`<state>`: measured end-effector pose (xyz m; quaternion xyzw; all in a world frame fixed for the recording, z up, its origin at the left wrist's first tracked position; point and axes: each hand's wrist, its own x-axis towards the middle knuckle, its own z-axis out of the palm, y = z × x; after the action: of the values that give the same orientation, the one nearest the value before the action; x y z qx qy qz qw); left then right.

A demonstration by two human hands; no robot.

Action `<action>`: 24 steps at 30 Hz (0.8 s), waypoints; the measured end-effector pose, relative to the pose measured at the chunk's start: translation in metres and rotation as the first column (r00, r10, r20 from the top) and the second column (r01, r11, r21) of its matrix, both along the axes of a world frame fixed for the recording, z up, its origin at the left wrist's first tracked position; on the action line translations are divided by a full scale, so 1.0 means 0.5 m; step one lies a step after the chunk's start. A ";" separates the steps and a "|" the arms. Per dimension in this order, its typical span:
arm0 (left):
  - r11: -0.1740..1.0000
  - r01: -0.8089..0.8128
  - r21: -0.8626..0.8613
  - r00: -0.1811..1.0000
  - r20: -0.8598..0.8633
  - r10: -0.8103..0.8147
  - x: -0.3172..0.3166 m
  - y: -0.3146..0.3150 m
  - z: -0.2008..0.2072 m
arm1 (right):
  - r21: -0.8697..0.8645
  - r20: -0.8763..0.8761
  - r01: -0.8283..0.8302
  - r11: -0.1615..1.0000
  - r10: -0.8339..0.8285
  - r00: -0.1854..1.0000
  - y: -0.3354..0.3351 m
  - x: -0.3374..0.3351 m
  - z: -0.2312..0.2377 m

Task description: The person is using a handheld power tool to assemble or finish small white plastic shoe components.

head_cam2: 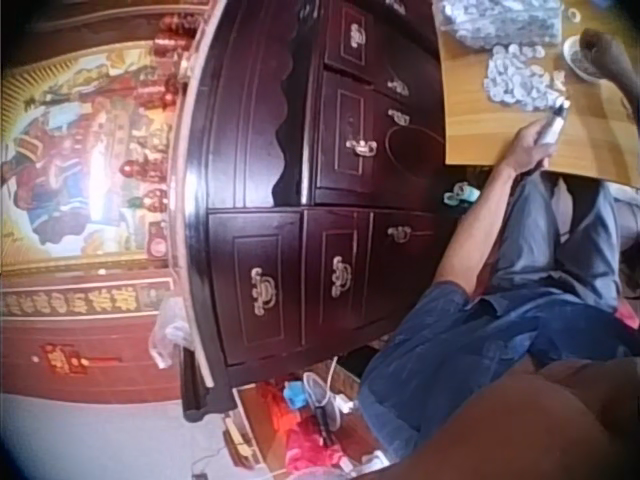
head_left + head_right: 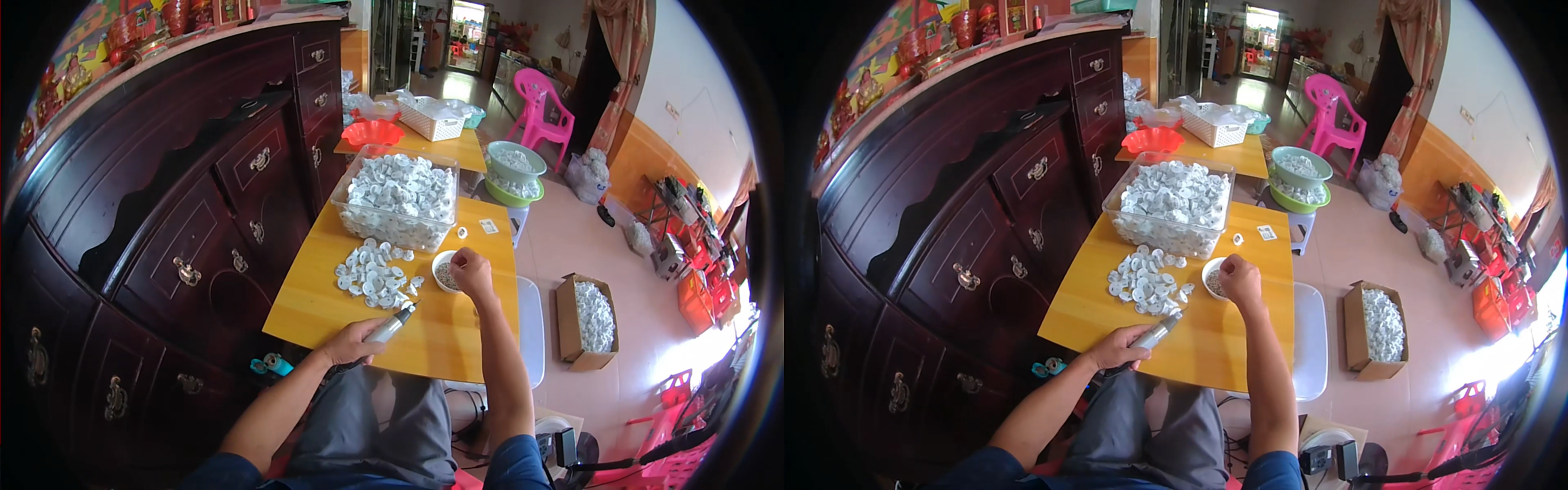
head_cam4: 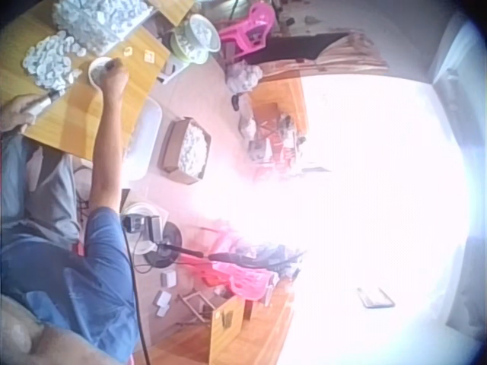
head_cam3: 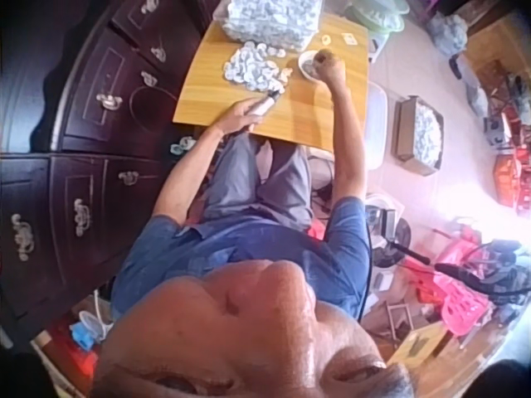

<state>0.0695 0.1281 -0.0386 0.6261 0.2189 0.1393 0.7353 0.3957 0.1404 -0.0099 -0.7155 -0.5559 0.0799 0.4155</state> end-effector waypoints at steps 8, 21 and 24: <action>1.000 -0.023 0.016 1.000 0.014 0.023 -0.004 -0.004 0.002 | 0.068 -0.556 -0.013 0.998 0.049 0.830 -0.075 -0.107 -0.002; 0.998 -0.018 0.065 1.000 0.019 0.017 0.000 -0.010 0.008 | 0.131 -0.715 -0.095 0.987 0.160 0.680 -0.092 -0.154 -0.071; 0.997 -0.013 0.070 1.000 0.021 0.012 -0.001 -0.010 0.008 | 0.139 -0.744 -0.116 0.984 0.181 0.643 -0.096 -0.159 -0.078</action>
<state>0.0689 0.1231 -0.0346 0.6486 0.2100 0.1579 0.7143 0.3161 0.0924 -0.0487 -0.5530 -0.3930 0.3809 0.6282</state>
